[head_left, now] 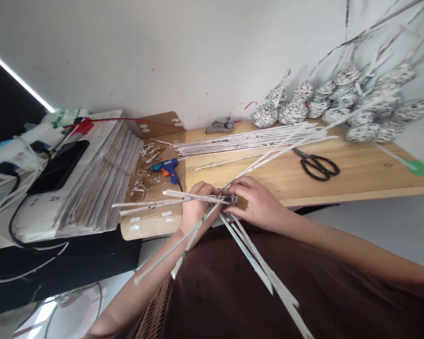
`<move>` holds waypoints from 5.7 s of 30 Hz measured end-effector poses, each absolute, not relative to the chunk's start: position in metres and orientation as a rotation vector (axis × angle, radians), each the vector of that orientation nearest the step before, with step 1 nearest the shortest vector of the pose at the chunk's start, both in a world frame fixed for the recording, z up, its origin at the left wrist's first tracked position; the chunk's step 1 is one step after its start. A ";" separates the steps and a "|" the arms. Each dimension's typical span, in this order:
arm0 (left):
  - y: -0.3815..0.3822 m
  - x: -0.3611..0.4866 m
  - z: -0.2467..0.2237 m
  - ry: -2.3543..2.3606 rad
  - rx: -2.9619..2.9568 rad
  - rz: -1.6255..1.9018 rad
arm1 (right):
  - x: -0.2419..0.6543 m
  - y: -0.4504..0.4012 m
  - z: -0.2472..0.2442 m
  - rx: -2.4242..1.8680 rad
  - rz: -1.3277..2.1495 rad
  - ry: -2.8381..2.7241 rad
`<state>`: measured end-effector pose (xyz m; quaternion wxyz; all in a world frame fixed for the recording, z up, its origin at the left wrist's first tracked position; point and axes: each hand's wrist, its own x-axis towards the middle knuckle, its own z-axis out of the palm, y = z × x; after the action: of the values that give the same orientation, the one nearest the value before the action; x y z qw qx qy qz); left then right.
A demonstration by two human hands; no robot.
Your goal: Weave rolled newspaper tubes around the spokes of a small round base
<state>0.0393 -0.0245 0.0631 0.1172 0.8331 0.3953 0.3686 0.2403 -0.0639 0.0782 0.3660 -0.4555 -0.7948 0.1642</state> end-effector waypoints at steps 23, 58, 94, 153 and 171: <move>-0.031 0.048 0.067 1.289 2.292 1.093 | 0.230 -0.058 0.063 -1.210 0.914 -1.096; -0.034 0.048 0.060 1.089 2.376 1.118 | 0.228 -0.061 0.065 -1.166 1.025 -1.020; -0.032 0.052 0.063 1.223 2.373 1.042 | 0.273 -0.084 0.081 -1.396 0.302 -2.251; -0.026 0.059 0.063 1.125 2.427 0.989 | 0.256 -0.044 0.091 -1.526 0.631 -2.083; -0.027 0.055 0.063 1.204 2.314 1.051 | 0.254 -0.056 0.072 -1.413 0.500 -1.951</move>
<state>0.0553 -0.0270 0.0625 0.1642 0.8117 0.4222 0.3686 0.2538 -0.0562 0.0720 0.3343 -0.5414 -0.7473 0.1915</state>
